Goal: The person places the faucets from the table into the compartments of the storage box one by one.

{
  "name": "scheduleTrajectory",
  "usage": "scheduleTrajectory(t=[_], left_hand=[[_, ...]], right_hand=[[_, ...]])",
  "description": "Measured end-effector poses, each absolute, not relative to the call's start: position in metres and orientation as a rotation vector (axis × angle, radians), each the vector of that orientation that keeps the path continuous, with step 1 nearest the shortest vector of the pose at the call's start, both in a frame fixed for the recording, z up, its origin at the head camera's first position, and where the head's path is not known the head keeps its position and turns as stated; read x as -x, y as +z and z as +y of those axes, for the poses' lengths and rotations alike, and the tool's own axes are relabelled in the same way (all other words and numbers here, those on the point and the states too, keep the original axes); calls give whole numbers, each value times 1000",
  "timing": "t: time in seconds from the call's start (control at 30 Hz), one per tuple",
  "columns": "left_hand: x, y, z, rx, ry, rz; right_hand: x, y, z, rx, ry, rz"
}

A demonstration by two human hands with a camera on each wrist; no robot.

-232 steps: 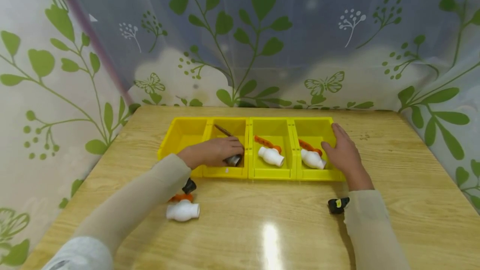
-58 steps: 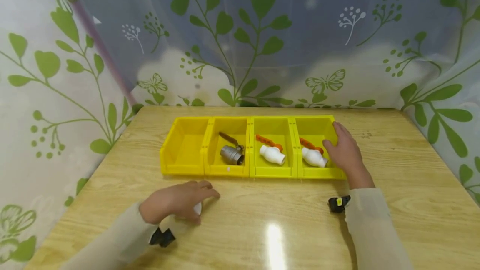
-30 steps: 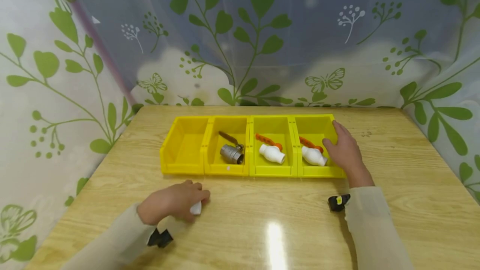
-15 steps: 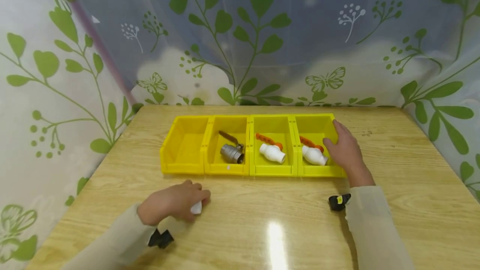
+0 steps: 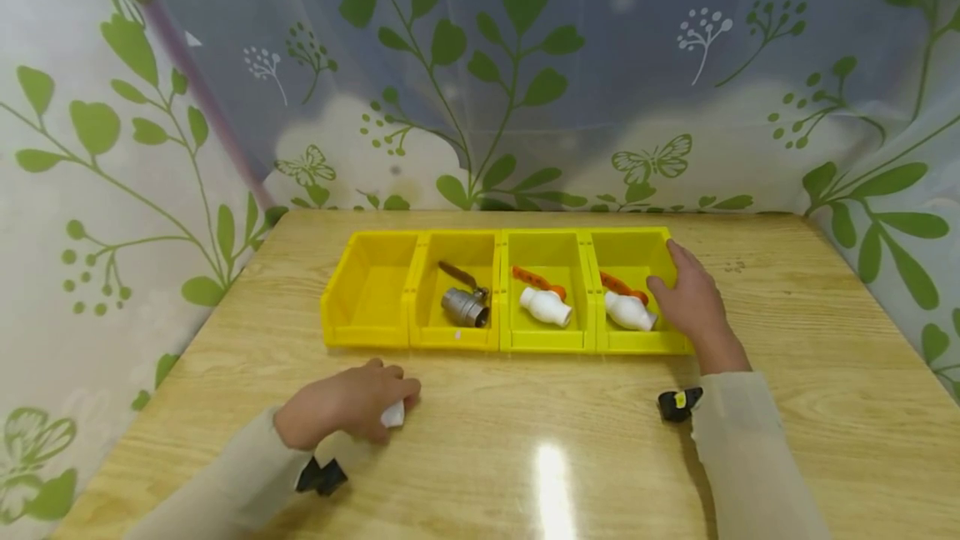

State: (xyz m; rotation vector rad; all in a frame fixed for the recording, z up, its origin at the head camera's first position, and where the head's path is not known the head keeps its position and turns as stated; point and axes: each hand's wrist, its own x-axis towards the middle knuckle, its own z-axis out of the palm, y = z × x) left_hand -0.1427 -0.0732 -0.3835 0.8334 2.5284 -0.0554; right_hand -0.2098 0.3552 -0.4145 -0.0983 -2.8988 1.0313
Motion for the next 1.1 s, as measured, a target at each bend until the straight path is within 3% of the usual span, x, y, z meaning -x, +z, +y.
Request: scheduleTrajectory(t=[1.1], left_hand=[[147,-387,-74,-796,-53,2500]], right_hand=[[213,-417,359,101,1051,-2914]])
